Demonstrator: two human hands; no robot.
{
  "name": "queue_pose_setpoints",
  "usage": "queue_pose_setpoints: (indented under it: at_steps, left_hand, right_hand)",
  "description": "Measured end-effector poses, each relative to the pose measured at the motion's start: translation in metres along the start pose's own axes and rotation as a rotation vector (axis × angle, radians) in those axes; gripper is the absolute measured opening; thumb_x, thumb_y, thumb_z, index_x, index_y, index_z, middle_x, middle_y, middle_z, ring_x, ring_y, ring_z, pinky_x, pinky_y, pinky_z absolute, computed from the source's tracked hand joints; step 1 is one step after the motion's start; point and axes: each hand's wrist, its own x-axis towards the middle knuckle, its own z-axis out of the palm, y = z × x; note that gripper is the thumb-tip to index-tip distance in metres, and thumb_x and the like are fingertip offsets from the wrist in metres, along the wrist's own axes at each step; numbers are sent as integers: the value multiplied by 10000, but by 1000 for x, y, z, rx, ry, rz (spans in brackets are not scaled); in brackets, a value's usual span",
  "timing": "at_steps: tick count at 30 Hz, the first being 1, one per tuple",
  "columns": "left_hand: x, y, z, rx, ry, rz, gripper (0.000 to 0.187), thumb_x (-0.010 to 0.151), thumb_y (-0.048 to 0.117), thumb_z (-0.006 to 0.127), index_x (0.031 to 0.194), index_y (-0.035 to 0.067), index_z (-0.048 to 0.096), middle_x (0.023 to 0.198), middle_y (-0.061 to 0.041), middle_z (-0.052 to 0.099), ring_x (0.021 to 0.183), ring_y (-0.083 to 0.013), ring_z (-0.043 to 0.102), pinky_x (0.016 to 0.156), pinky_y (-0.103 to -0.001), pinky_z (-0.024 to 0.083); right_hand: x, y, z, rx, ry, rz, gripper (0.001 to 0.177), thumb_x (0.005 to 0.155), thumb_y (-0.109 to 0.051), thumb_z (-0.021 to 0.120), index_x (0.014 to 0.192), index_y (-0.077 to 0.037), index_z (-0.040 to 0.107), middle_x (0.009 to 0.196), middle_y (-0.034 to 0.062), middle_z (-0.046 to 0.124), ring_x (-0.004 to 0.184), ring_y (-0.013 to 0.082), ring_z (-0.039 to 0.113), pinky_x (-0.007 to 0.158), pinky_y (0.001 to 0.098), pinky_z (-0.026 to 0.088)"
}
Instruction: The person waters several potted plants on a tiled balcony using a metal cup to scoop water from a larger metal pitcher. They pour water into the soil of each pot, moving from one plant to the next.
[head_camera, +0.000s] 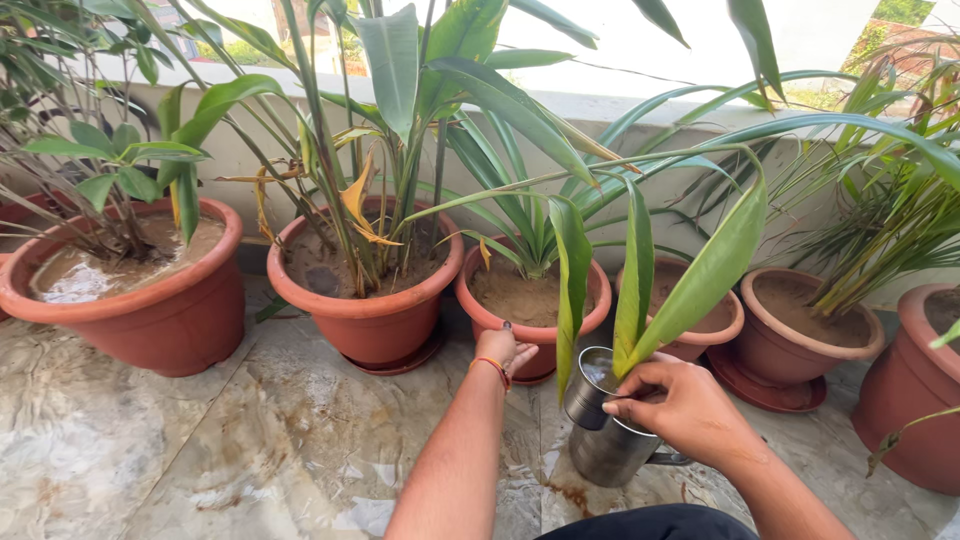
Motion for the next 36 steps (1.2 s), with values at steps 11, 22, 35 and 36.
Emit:
queue_pose_setpoints:
  at_steps: [11,22,35,36]
  left_hand:
    - [-5,-62,-17,175,-61,64,536,1088,348,435,1238,-135,610,1102,-228,700,883,-289,733,756,-411,571]
    - [-79,-1,-13,130,124,9,294,950,124,620,1196,-38,621,1118,-190,730,945,-351,758,699,-478,668]
    - [-112,67,14,635,389,228,561,927,145,715,1398,7,442,1266,-234,650,1000,-397,747,667,-476,633]
    - [-111,59,23,597,381,246,568,924,140,716,1400,4,439,1261,-239,653,997,-405,748,663,-478,630]
  right_hand:
    - [-26,-66,24,74,7,-6,281,694,-236,910,852,-21,822,860,60,766,757,152,733,730,316,570]
    - [4,-33,46,50,195,-85,300,714,-261,883,864,-18,793,870,71,721,734,187,717,700,323,552]
    - [29,9,34,87,248,-75,269,731,-245,865,871,-28,789,864,57,683,715,179,667,687,328,528]
    - [30,7,34,75,251,-78,270,737,-249,867,870,-27,790,858,65,676,717,183,654,687,332,521]
